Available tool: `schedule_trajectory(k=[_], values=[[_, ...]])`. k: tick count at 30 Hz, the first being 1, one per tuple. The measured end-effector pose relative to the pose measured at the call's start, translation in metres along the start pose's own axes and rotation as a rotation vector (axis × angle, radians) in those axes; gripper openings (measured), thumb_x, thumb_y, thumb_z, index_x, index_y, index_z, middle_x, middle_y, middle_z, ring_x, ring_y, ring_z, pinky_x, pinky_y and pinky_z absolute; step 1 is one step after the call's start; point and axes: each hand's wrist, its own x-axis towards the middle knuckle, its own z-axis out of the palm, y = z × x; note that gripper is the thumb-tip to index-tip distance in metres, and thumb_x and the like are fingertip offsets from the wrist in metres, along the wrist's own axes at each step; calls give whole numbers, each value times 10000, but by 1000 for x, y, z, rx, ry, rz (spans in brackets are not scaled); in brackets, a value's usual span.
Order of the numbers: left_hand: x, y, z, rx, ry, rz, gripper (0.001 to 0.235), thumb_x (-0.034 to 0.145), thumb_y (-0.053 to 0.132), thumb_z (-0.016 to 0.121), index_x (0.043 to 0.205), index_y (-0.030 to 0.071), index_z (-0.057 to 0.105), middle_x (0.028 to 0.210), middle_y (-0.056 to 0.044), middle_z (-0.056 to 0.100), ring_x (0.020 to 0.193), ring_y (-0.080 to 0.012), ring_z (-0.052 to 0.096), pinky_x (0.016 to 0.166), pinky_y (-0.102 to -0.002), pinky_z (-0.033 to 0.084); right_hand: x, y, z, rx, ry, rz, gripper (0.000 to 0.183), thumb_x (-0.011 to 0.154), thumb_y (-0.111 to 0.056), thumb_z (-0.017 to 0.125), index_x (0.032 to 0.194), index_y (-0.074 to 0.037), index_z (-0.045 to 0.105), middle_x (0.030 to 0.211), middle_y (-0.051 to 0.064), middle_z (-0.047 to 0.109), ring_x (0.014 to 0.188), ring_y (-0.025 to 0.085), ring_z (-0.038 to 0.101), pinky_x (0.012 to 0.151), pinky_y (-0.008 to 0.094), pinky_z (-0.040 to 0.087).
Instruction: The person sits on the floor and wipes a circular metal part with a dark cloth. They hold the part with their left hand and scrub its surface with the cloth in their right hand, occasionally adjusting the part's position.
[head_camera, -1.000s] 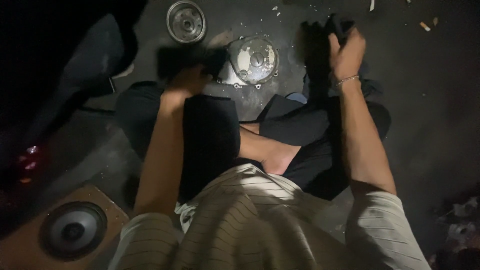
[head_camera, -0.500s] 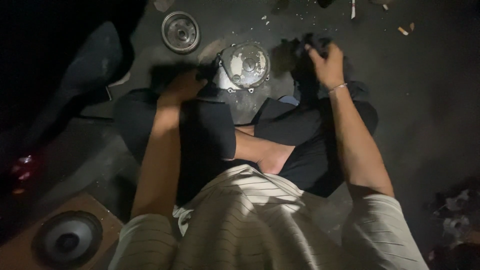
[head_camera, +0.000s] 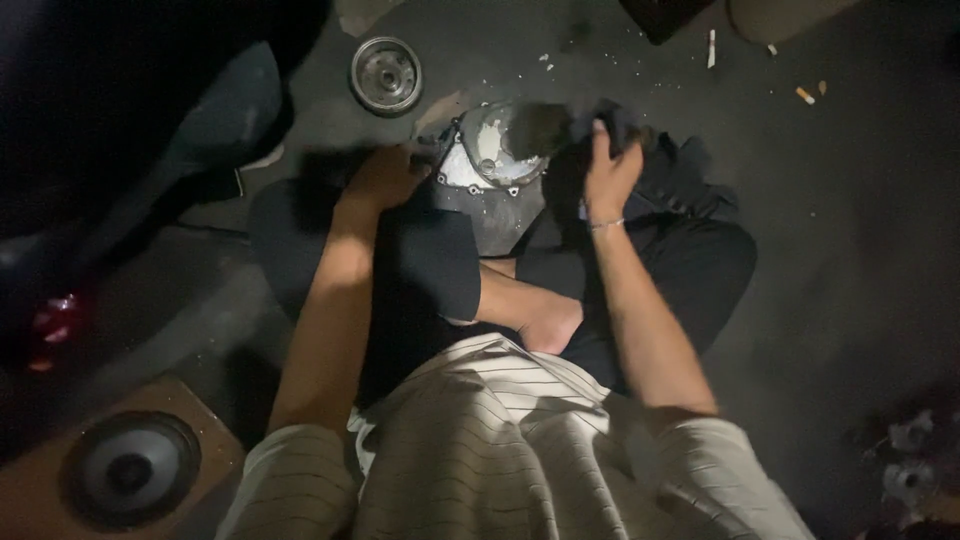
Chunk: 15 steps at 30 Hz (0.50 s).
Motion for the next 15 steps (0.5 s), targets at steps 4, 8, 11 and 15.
schedule_trajectory(k=[4,8,11,15], values=[[-19,11,-13,8,-20,-19,545,1056,367,428,1480,32,503,1492,-232,522,1408,-417,465,1149,-588,379,-40,-23,9,19,62,92,304,971,-269,739,995,34,735,907,199,746,866,234,696,811,396,547],[-3,-6,-3,20,-48,-69,590,1045,464,434,1508,102,482,1497,-208,519,1407,-407,463,1123,-608,383,-49,-10,8,17,50,102,280,938,-252,776,945,24,738,852,216,745,823,212,695,788,387,554],[-15,4,-9,-12,-59,-52,604,1054,404,360,1518,35,474,1538,-249,475,1447,-440,410,1178,-583,337,-37,35,-8,-299,223,-134,260,909,-151,826,958,68,695,868,296,708,876,451,707,784,491,543],[-8,-1,-2,64,-21,-7,512,1045,360,416,1466,94,535,1468,-201,549,1402,-393,471,1152,-572,379,-35,-2,-29,6,90,59,234,992,-232,715,936,-5,725,884,136,757,847,201,709,825,389,543]])
